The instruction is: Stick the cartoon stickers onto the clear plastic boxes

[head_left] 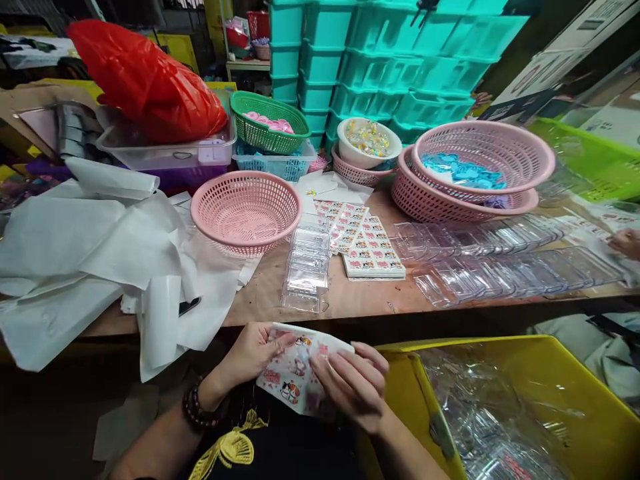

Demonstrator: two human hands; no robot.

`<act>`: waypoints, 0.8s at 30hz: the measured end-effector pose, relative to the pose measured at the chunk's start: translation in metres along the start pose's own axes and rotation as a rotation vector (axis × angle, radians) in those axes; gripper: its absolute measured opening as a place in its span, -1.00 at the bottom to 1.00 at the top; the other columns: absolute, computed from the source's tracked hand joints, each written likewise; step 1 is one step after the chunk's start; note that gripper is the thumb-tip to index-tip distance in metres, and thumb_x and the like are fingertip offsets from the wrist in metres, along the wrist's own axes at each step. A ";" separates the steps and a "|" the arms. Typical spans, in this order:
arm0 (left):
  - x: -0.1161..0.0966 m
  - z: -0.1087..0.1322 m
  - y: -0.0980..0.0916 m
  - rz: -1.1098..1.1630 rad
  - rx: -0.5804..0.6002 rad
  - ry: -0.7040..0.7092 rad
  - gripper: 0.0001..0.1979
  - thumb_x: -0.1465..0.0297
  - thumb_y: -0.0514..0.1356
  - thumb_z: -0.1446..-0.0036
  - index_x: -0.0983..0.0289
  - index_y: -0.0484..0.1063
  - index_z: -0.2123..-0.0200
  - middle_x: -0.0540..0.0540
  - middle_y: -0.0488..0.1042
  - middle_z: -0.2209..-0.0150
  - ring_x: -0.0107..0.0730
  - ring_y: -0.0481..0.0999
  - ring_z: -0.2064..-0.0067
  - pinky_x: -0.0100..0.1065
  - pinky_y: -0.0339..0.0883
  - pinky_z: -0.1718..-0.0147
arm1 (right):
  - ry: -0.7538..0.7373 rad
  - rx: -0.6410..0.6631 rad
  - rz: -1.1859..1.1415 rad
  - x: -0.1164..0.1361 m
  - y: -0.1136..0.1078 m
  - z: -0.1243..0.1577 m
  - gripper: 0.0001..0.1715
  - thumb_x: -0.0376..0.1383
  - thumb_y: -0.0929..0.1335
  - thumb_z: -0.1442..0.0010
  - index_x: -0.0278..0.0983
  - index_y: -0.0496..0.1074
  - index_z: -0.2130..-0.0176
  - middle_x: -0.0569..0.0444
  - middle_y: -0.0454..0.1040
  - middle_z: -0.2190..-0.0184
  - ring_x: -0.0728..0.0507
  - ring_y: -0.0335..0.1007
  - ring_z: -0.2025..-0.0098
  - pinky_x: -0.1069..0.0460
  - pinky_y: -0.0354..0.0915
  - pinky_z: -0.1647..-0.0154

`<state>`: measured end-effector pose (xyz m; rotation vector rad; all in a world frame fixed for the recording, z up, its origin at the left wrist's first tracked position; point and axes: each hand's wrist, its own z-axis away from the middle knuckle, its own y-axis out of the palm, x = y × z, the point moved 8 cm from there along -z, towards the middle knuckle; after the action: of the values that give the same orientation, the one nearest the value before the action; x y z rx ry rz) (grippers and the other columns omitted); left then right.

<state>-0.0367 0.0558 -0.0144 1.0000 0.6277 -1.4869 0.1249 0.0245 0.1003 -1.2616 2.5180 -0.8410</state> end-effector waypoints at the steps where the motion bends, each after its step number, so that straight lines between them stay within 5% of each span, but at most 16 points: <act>1: -0.003 0.001 -0.005 -0.079 -0.035 0.027 -0.55 0.03 0.36 -0.03 0.35 0.66 0.30 0.11 0.61 0.46 -0.38 0.48 0.47 -0.43 0.32 0.48 | 0.043 -0.063 -0.046 -0.004 -0.009 -0.002 -0.74 -0.48 0.45 -0.13 -0.09 0.56 0.28 0.14 0.51 0.34 -0.03 0.46 0.27 -0.01 0.44 -0.02; 5: -0.045 0.008 -0.022 -0.420 -0.220 0.411 -0.77 0.21 0.31 -0.15 0.25 0.67 0.34 0.17 0.61 0.24 -0.23 0.57 0.20 -0.31 0.46 0.20 | 0.727 -0.199 -0.419 -0.073 -0.012 -0.005 -0.90 -0.33 0.37 -0.28 -0.15 0.50 0.19 0.07 0.54 0.33 -0.08 0.51 0.31 -0.03 0.50 0.25; 7: -0.064 0.009 -0.019 -0.554 -0.246 0.609 -0.87 0.30 0.33 -0.14 0.20 0.67 0.36 0.22 0.48 -0.12 -0.04 0.46 -0.15 -0.11 0.34 -0.15 | 1.081 -0.083 -0.615 -0.105 0.012 0.000 -0.91 -0.23 0.40 -0.27 -0.21 0.49 0.25 0.08 0.54 0.41 -0.05 0.48 0.43 0.03 0.46 0.41; 9: -0.069 0.000 -0.011 -0.622 -0.186 0.681 -0.90 0.35 0.31 -0.15 0.19 0.66 0.35 0.13 0.14 -0.40 0.07 0.17 -0.38 0.03 0.09 -0.33 | 1.259 0.062 -0.753 -0.125 0.036 -0.002 -0.72 -0.09 0.47 -0.18 -0.25 0.48 0.34 0.09 0.51 0.48 -0.03 0.42 0.50 0.05 0.42 0.47; 12: -0.060 -0.016 0.003 -0.588 -0.042 0.617 -0.85 0.36 0.27 -0.20 0.25 0.65 0.35 0.06 -0.19 -0.49 0.11 0.15 -0.39 0.02 0.15 -0.33 | 1.352 0.266 -0.888 -0.143 0.067 -0.008 -0.56 0.03 0.52 -0.03 -0.28 0.46 0.40 0.10 0.48 0.52 0.00 0.37 0.53 0.07 0.36 0.49; 20: -0.045 -0.011 0.025 -0.474 0.050 0.458 -0.85 0.37 0.27 -0.17 0.26 0.63 0.39 0.11 -0.30 -0.49 0.10 0.33 -0.31 -0.15 0.31 -0.23 | 1.462 0.799 -0.994 -0.154 0.126 -0.009 -0.38 0.14 0.55 0.17 -0.30 0.35 0.49 0.18 0.38 0.64 0.06 0.24 0.65 0.13 0.21 0.67; 24: -0.052 -0.012 0.022 -0.538 -0.001 0.519 -0.86 0.39 0.25 -0.18 0.23 0.63 0.36 0.01 -0.38 -0.49 0.19 0.06 -0.41 0.05 0.08 -0.34 | 1.417 0.924 -0.942 -0.162 0.132 -0.013 -0.40 0.13 0.54 0.14 -0.30 0.35 0.50 0.19 0.35 0.65 0.07 0.22 0.66 0.15 0.20 0.72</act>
<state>-0.0148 0.0886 0.0278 1.2944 1.3504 -1.6855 0.1304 0.2190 0.0235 -1.6151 1.1329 -3.4456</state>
